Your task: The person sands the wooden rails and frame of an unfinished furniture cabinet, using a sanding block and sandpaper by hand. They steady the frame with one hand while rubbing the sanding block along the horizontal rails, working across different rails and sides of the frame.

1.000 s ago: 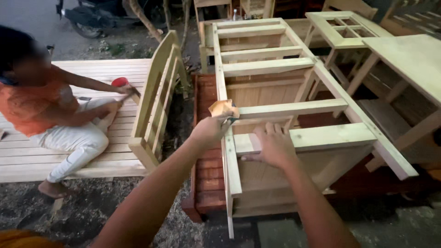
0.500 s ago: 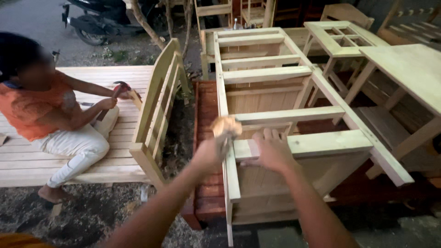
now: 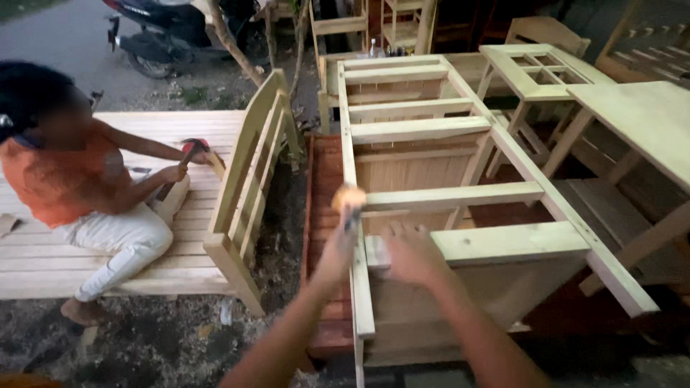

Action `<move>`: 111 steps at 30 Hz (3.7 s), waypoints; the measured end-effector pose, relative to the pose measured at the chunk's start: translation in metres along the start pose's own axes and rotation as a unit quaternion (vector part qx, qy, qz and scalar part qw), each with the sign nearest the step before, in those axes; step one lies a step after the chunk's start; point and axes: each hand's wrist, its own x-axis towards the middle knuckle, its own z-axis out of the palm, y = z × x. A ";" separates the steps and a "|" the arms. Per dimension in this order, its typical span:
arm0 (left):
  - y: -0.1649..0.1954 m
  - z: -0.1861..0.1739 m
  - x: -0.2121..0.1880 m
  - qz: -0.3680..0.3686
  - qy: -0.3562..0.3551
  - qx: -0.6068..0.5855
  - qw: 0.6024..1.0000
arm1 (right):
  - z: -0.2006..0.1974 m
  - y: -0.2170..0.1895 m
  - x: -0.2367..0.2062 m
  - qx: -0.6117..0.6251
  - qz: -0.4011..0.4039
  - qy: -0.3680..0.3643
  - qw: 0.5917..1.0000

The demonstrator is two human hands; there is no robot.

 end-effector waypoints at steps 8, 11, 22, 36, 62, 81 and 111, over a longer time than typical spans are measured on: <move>-0.041 0.012 0.048 -0.020 0.045 -0.053 0.997 | -0.009 -0.013 0.004 0.041 -0.036 0.023 0.998; -0.048 0.011 0.051 0.010 0.085 -0.061 0.994 | -0.020 -0.016 0.001 0.043 -0.044 0.029 0.998; -0.020 0.006 0.037 -0.009 0.088 0.018 0.996 | -0.024 -0.018 -0.002 0.053 -0.023 -0.015 0.998; -0.002 -0.002 0.164 0.249 -0.023 0.008 0.968 | -0.011 -0.008 -0.008 0.110 -0.079 0.066 0.989; -0.026 -0.030 0.197 0.514 -0.022 0.199 0.834 | -0.008 0.000 0.071 0.018 0.079 0.049 0.995; -0.025 -0.053 0.134 0.455 -0.167 -0.068 0.872 | -0.009 0.025 0.115 0.046 0.235 -0.041 0.970; -0.024 -0.017 0.230 0.467 -0.003 0.085 0.880 | 0.011 0.040 0.104 0.056 0.232 -0.018 0.971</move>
